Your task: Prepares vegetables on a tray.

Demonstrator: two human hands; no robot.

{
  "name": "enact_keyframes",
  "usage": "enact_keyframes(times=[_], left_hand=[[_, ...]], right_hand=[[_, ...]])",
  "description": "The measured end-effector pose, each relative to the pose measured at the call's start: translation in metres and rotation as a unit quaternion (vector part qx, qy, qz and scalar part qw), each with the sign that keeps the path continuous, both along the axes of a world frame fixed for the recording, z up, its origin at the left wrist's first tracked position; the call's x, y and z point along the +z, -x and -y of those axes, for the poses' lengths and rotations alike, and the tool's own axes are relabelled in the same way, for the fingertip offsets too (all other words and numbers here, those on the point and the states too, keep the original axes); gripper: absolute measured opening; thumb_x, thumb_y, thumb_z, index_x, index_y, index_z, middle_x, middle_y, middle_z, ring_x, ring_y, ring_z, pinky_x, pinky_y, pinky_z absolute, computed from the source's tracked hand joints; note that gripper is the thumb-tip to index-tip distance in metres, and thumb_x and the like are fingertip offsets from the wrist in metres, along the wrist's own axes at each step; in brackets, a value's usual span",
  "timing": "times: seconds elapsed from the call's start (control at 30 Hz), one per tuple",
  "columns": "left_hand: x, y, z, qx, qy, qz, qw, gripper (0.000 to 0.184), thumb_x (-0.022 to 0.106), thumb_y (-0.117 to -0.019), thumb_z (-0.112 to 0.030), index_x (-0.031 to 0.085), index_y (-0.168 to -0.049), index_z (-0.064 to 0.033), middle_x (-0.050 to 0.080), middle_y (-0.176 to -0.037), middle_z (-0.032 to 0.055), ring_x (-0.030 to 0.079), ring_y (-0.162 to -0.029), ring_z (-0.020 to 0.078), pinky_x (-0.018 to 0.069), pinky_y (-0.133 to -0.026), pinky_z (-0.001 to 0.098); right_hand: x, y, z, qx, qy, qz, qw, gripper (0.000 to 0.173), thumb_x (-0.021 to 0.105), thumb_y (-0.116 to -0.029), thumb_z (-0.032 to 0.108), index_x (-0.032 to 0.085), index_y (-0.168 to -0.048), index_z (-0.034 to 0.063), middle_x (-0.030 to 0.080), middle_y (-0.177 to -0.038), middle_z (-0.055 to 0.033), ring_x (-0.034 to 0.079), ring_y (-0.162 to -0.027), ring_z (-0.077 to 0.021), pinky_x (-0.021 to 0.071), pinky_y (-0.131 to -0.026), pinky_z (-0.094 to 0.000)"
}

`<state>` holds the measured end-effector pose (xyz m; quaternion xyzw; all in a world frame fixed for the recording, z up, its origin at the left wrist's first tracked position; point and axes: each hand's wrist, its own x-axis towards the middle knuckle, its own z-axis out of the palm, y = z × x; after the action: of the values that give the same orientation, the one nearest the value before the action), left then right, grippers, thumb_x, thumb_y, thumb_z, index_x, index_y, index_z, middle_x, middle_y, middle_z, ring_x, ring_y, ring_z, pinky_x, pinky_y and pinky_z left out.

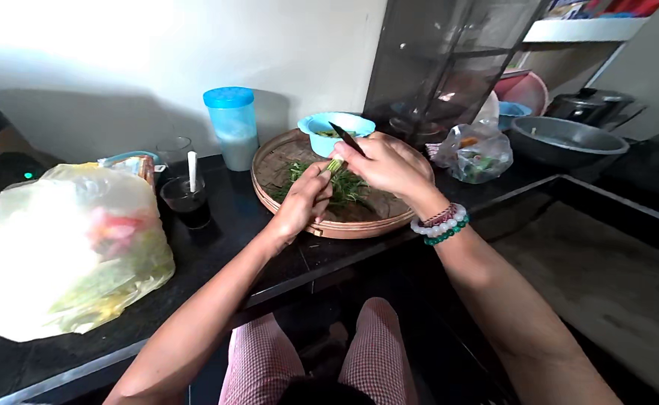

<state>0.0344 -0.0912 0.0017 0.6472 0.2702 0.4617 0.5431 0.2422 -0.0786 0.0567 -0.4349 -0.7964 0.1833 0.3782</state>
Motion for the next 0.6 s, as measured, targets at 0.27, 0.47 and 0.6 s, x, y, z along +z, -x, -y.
enact_keyframes(times=[0.27,0.47,0.6], left_hand=[[-0.004,-0.003,-0.008,-0.043,-0.094,-0.015,0.995,0.041,0.034,-0.1111,-0.027,0.048,-0.149,-0.021,0.047,-0.076,0.0011,0.04,-0.05,0.0093,0.0368,-0.044,0.0219],[-0.005,0.003,-0.019,-0.014,0.009,0.041,0.999,0.034,0.037,-0.1106,-0.031,0.051,-0.138,-0.0175,0.046,-0.073,-0.0007,0.042,-0.05,0.0093,0.0437,-0.047,0.0235],[-0.001,0.007,-0.026,0.019,0.04,0.084,0.995,0.033,0.029,-0.1129,-0.034,0.054,-0.119,-0.0125,0.049,-0.074,-0.0021,0.052,-0.059,0.0102,0.0576,-0.063,0.0309]], right_hand=[[-0.005,0.004,-0.02,0.092,0.21,-0.261,0.938,0.041,0.045,-0.1078,0.048,0.069,-0.103,0.0148,0.042,-0.056,0.0045,0.031,-0.037,-0.0014,0.0265,-0.035,-0.0147],[0.034,-0.014,-0.103,-0.057,0.112,-0.159,0.979,0.044,0.043,-0.1092,0.047,0.07,-0.114,0.0118,0.051,-0.066,0.0041,0.04,-0.045,-0.0051,0.0354,-0.04,-0.0212],[0.071,-0.015,-0.155,-0.133,-0.001,-0.066,0.989,0.061,0.053,-0.1008,0.061,0.056,-0.142,0.0159,0.062,-0.086,-0.0078,0.052,-0.059,-0.0168,0.046,-0.053,-0.0356]])
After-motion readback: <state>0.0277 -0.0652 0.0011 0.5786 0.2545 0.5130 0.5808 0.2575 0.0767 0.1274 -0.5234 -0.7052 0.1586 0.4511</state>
